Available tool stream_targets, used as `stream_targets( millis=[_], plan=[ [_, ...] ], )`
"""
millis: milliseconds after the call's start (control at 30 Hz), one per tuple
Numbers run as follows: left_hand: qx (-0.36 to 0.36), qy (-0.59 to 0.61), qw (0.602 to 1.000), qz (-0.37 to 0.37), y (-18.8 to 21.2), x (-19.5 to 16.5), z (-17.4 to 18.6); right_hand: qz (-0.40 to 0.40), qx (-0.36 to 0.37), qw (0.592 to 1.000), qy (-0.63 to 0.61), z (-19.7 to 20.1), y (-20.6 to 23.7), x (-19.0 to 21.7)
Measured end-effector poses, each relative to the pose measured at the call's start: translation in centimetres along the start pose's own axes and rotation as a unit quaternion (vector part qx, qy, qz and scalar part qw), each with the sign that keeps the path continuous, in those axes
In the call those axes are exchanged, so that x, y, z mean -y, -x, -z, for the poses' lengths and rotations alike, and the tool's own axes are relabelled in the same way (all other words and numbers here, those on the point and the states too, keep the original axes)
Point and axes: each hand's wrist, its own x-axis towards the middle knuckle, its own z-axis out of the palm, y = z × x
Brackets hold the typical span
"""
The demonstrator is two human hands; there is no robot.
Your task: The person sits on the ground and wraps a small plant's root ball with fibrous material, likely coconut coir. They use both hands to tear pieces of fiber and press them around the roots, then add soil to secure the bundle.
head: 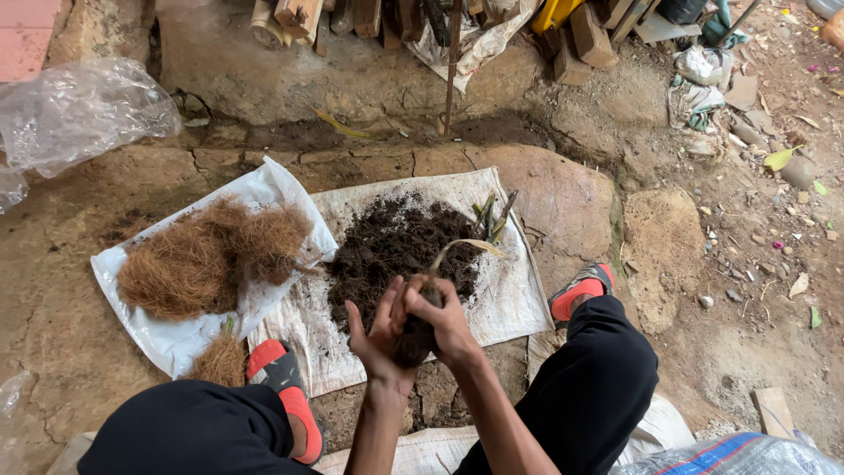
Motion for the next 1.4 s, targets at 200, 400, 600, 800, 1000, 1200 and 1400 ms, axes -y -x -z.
stream_targets(
  millis=[200,400,600,800,1000,1200,1400],
  plan=[
    [0.162,-0.309,0.838,-0.42,0.7,0.5,-0.9,-0.089,-0.047,0.994,-0.036,0.4,-0.2,-0.2],
    [0.138,-0.35,0.818,-0.435,1.0,0.9,-0.4,-0.052,-0.027,0.991,-0.121,0.6,-0.3,-1.8],
    [0.122,-0.37,0.812,-0.434,1.1,1.6,-0.1,-0.074,-0.078,0.994,-0.019,1.6,-0.1,-2.7],
    [0.139,-0.195,0.91,-0.339,0.4,1.4,-0.4,-0.106,-0.126,0.982,0.094,-0.3,0.8,0.7],
    [0.316,0.255,0.914,-0.003,0.4,0.0,0.6,0.028,-0.034,0.988,0.15,-1.6,2.0,3.1],
    [0.122,0.234,0.963,-0.047,0.0,1.1,0.6,-0.005,-0.02,0.999,-0.029,-1.6,1.6,2.1],
    [0.045,0.176,0.979,-0.092,0.3,1.3,1.0,-0.025,-0.063,0.997,-0.039,-2.0,1.0,1.6]
  ],
)
